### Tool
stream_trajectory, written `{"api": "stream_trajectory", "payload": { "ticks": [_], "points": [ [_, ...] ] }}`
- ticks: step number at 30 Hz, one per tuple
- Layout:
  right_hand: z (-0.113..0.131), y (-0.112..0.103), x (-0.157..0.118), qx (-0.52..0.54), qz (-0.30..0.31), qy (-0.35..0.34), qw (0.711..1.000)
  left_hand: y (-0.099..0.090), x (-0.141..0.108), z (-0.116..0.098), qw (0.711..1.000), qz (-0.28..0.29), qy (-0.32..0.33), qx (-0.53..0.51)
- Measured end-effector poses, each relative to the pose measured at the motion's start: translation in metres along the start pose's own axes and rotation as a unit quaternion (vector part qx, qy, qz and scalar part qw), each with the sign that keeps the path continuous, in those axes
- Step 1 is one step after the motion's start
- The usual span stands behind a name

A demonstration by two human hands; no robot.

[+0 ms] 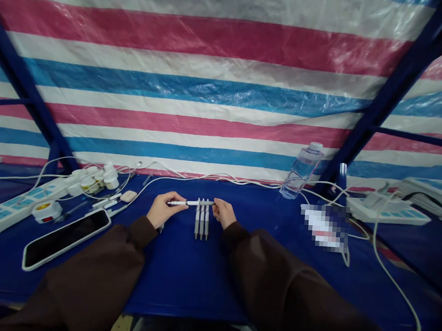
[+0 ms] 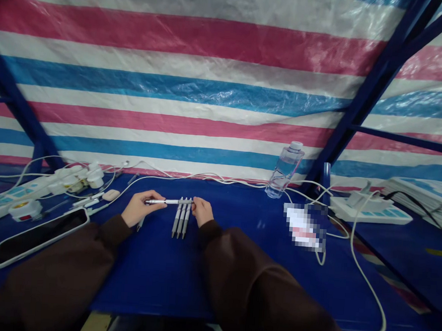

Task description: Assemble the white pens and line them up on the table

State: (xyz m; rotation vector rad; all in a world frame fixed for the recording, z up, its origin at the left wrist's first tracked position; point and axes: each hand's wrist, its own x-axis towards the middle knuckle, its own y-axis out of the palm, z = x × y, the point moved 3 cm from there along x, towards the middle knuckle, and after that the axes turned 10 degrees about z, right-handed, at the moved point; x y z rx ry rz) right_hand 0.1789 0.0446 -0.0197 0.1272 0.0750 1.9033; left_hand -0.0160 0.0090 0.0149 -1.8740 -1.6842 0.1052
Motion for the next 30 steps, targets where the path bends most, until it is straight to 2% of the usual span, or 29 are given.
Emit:
{"api": "stream_trajectory", "payload": {
  "ticks": [6, 13, 23, 26, 30],
  "points": [
    [-0.004, -0.001, 0.001, -0.043, -0.011, -0.029, 0.999, 0.000, 0.000, 0.001, 1.000, -0.003, 0.008, -0.005],
    [-0.001, -0.002, -0.001, -0.079, -0.027, -0.031, 0.996, -0.002, -0.001, -0.006, 0.999, -0.017, -0.023, -0.038],
    [-0.002, -0.003, 0.001, -0.026, -0.030, -0.020, 0.999, -0.002, -0.001, -0.001, 0.982, -0.029, -0.070, -0.172],
    [-0.001, -0.003, 0.000, -0.026, -0.031, -0.018, 0.999, -0.002, 0.000, 0.002, 0.972, -0.045, -0.078, -0.216],
    [-0.002, -0.004, 0.001, -0.027, -0.033, -0.015, 0.999, -0.006, 0.001, 0.003, 0.962, -0.091, -0.057, -0.251]
  ]
}}
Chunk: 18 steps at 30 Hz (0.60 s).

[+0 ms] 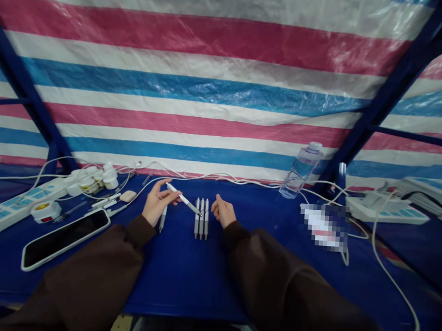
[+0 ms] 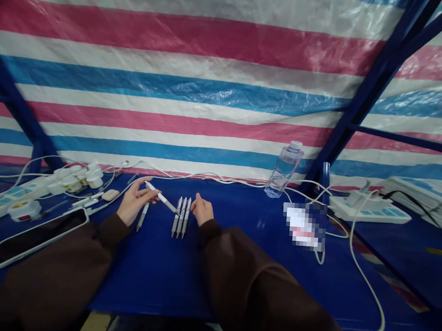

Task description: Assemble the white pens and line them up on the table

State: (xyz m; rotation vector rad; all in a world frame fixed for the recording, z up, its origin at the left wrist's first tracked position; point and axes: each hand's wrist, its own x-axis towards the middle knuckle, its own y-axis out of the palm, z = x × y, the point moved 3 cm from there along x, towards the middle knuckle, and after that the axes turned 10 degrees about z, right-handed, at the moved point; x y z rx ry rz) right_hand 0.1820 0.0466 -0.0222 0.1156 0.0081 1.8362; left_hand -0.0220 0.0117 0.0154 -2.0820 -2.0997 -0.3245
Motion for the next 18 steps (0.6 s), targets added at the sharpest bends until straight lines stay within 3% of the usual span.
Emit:
{"api": "stream_trajectory", "payload": {
  "ticks": [3, 7, 18],
  "points": [
    [-0.001, 0.000, 0.001, 0.007, -0.012, -0.006, 1.000, -0.002, -0.001, -0.002, 0.999, -0.031, 0.011, -0.003],
    [-0.002, -0.001, 0.001, 0.015, -0.032, -0.001, 0.999, -0.002, -0.002, -0.003, 0.999, -0.032, 0.015, -0.005],
    [-0.007, -0.003, 0.003, -0.021, -0.023, 0.002, 1.000, -0.012, 0.001, 0.004, 0.996, -0.074, 0.040, -0.031]
  ]
}}
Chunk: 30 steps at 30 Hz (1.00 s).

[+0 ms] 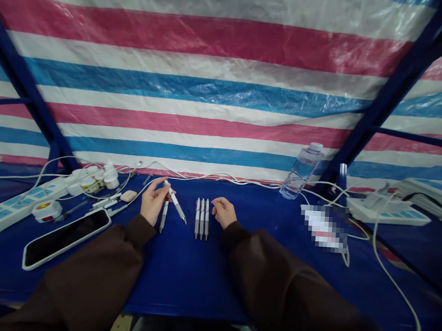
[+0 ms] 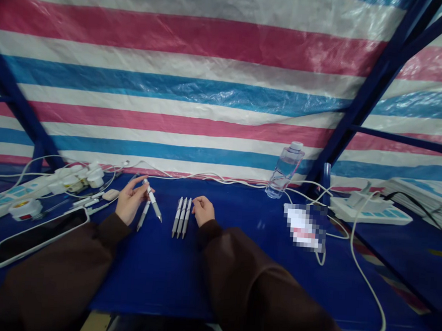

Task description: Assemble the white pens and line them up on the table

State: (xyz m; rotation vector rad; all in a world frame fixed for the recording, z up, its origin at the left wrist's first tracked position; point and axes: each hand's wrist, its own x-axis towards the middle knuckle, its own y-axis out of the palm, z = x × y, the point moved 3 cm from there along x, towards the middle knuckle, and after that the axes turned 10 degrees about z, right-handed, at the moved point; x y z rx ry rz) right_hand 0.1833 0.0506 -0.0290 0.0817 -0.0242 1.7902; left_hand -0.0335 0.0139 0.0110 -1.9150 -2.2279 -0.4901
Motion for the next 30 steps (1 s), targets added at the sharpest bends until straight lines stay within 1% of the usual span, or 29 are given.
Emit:
{"api": "stream_trajectory", "payload": {
  "ticks": [8, 11, 19, 24, 30],
  "points": [
    [-0.0015, -0.0008, 0.0007, -0.020, 0.006, -0.005, 1.000, -0.0028, -0.0002, 0.0016, 1.000, -0.015, 0.005, 0.025],
    [-0.0018, -0.0012, 0.0008, -0.029, 0.004, -0.001, 1.000, -0.0009, -0.0009, 0.0000, 0.999, -0.006, 0.009, 0.033],
    [-0.0034, -0.0014, 0.0013, -0.035, 0.005, -0.003, 0.999, 0.0048, -0.0011, -0.0020, 1.000, 0.019, -0.008, 0.022],
    [-0.0041, -0.0016, 0.0016, -0.039, 0.001, 0.005, 0.999, 0.0033, -0.0013, -0.0020, 0.999, 0.020, 0.003, 0.037],
    [-0.0045, -0.0010, 0.0013, -0.039, 0.008, -0.002, 0.999, 0.0012, -0.0001, 0.0006, 0.999, 0.010, 0.011, 0.045]
  ]
}}
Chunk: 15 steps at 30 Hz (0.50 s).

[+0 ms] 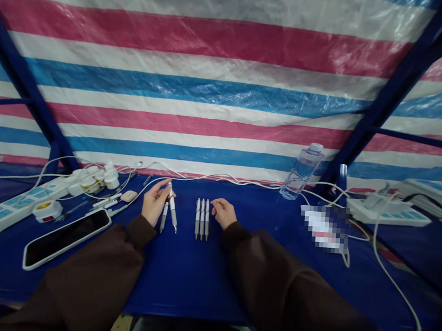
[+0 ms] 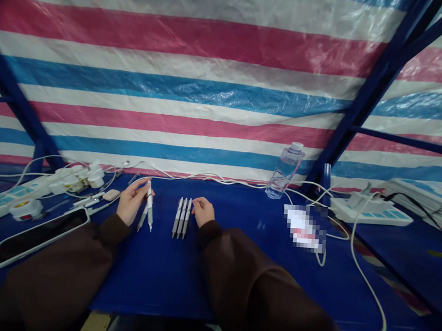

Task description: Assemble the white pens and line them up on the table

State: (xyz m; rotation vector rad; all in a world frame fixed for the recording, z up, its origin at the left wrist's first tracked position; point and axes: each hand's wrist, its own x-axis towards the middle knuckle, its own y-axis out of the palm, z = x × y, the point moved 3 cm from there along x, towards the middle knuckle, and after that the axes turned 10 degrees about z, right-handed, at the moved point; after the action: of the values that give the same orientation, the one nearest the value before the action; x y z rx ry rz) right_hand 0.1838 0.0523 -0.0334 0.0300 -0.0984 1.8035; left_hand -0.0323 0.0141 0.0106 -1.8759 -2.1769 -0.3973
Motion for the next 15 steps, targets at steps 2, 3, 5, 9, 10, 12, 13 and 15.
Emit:
{"api": "stream_trajectory", "payload": {
  "ticks": [2, 3, 5, 9, 10, 12, 13, 15],
  "points": [
    [-0.0005, -0.0001, 0.0003, -0.003, 0.000, -0.002, 1.000, 0.0000, 0.0002, 0.0000, 1.000, -0.001, -0.004, -0.005],
    [-0.0007, -0.0001, 0.0005, -0.005, 0.000, -0.003, 1.000, 0.0001, 0.0001, -0.0006, 1.000, 0.000, -0.005, -0.006],
    [-0.0007, -0.0003, 0.0009, -0.007, 0.001, -0.003, 1.000, 0.0007, -0.0004, -0.0023, 1.000, 0.007, -0.005, 0.000],
    [0.0010, -0.0003, 0.0005, -0.021, -0.002, -0.003, 1.000, 0.0023, -0.0016, -0.0043, 1.000, 0.016, 0.000, 0.009],
    [0.0016, -0.0002, 0.0001, -0.031, -0.004, -0.004, 1.000, 0.0029, -0.0017, -0.0037, 1.000, 0.018, -0.001, 0.008],
    [0.0029, 0.0003, -0.0011, -0.057, -0.008, -0.012, 0.998, 0.0043, -0.0018, -0.0015, 1.000, 0.021, -0.011, 0.004],
    [0.0035, 0.0007, -0.0020, -0.073, -0.009, -0.021, 0.997, 0.0051, -0.0018, -0.0002, 1.000, 0.024, -0.018, 0.004],
    [0.0043, 0.0018, -0.0039, -0.109, -0.010, -0.049, 0.993, 0.0064, -0.0017, 0.0022, 0.999, 0.033, -0.027, 0.008]
  ]
}}
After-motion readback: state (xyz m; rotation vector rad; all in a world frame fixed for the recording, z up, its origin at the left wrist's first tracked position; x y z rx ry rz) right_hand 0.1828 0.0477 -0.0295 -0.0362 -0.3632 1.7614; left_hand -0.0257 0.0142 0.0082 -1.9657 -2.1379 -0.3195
